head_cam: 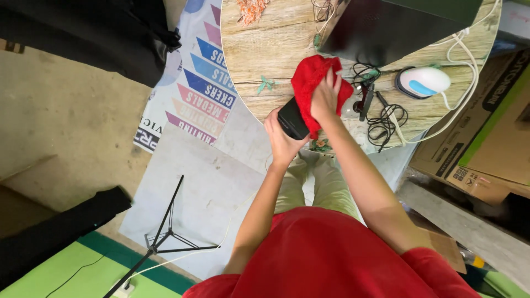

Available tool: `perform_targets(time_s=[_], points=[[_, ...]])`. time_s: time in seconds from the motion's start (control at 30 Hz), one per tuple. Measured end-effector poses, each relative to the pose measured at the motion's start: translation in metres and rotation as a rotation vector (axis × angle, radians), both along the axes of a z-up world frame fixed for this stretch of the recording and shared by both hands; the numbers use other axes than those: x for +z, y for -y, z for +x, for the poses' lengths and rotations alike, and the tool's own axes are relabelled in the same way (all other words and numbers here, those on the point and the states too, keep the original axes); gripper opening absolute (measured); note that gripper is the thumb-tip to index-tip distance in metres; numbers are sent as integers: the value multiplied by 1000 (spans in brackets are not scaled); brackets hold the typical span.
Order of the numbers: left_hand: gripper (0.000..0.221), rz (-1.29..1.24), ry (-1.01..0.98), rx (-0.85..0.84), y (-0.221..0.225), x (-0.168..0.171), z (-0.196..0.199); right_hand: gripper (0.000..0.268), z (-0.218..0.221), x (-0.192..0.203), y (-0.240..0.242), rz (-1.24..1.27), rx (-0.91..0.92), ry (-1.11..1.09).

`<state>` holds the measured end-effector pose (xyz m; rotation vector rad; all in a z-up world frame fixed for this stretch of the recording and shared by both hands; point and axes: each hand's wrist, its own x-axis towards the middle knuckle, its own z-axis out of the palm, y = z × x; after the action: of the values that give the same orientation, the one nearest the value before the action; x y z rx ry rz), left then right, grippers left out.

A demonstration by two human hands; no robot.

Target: Tidying a workspace by cutting tape, coiling a cable, and cleaning an electronic component with a cloth.

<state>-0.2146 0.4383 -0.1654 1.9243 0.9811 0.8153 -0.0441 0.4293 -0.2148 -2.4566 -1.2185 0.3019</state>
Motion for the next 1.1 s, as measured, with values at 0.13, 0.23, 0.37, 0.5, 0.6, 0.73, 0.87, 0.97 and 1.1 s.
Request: perform_targets(time_s=[0.13, 0.23, 0.37, 0.5, 0.6, 0.73, 0.87, 0.97, 1.1], points=[[104, -57, 43, -34, -9, -2, -3, 63, -44, -8, 21, -173, 119, 204], [83, -6, -17, -65, -2, -34, -18, 66, -84, 42, 33, -7, 141, 52], [74, -55, -29, -25, 1, -40, -25, 60, -90, 52, 43, 74, 262, -83], [80, -111, -20, -5, -4, -25, -23, 60, -76, 47, 38, 95, 285, -34], [95, -118, 32, 7, -11, -25, -22, 56, -67, 30, 31, 38, 281, 35], [105, -79, -59, 4, -16, -23, -22, 59, -13, -12, 21, -88, 82, 227], [107, -78, -63, -4, -17, -17, -17, 42, 29, -23, 13, -31, -242, -153], [107, -59, -62, -26, -29, -17, -18, 34, 44, -48, 8, 28, -361, -291], [109, -91, -113, -67, -38, -15, -25, 27, 69, -169, 21, 685, -578, -805]])
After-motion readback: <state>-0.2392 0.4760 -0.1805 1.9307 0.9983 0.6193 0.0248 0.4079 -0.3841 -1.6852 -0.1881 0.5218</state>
